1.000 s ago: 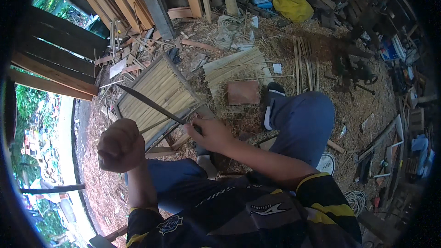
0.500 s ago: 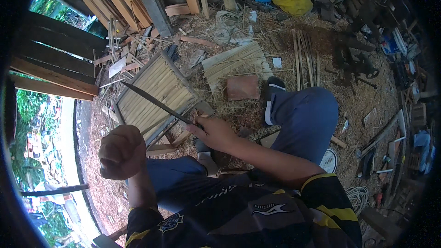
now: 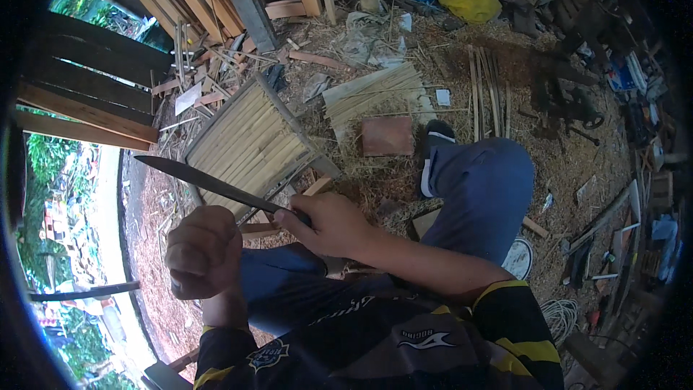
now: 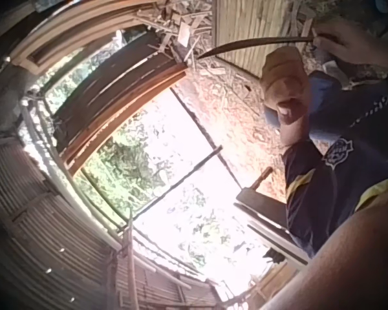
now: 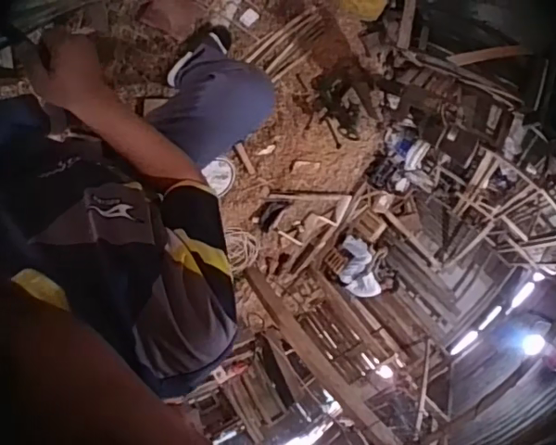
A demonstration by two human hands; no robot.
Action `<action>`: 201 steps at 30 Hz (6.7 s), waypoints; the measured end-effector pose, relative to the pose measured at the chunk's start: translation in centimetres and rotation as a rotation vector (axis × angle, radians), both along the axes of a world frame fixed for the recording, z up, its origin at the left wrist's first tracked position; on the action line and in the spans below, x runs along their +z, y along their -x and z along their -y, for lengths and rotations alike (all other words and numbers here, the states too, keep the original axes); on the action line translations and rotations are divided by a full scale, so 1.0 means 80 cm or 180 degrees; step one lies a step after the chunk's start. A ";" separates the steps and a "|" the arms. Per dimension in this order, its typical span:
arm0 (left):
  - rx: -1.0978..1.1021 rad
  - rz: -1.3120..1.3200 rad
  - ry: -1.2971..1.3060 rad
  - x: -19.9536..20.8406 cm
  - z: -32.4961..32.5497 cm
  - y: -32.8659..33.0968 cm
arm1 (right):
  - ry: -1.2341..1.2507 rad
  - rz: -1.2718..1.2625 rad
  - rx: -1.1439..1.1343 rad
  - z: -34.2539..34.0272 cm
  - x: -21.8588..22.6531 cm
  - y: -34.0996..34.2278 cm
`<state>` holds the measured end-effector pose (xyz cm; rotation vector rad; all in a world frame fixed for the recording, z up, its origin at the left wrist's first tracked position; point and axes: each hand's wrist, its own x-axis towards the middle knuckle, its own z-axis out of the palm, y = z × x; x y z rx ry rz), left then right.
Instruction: Carving and smoothing a thin wooden stick using a large knife.
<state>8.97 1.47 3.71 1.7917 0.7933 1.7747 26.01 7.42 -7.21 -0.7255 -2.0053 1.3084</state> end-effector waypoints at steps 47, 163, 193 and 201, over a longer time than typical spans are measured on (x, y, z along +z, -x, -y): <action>0.0064 0.0307 -0.0574 -0.022 -0.013 0.004 | 0.0555 0.1596 -0.0438 -0.059 -0.116 -0.031; -0.0228 0.1150 -0.0504 -0.013 -0.048 0.026 | 0.0310 0.0997 -0.0108 -0.035 0.033 0.022; -0.0766 0.1066 -0.0477 -0.017 -0.053 0.036 | 0.0617 0.1130 -0.0220 -0.050 0.013 0.012; -0.0244 0.1432 -0.0635 -0.020 -0.057 0.032 | 0.0410 0.1311 -0.0353 -0.046 -0.025 0.010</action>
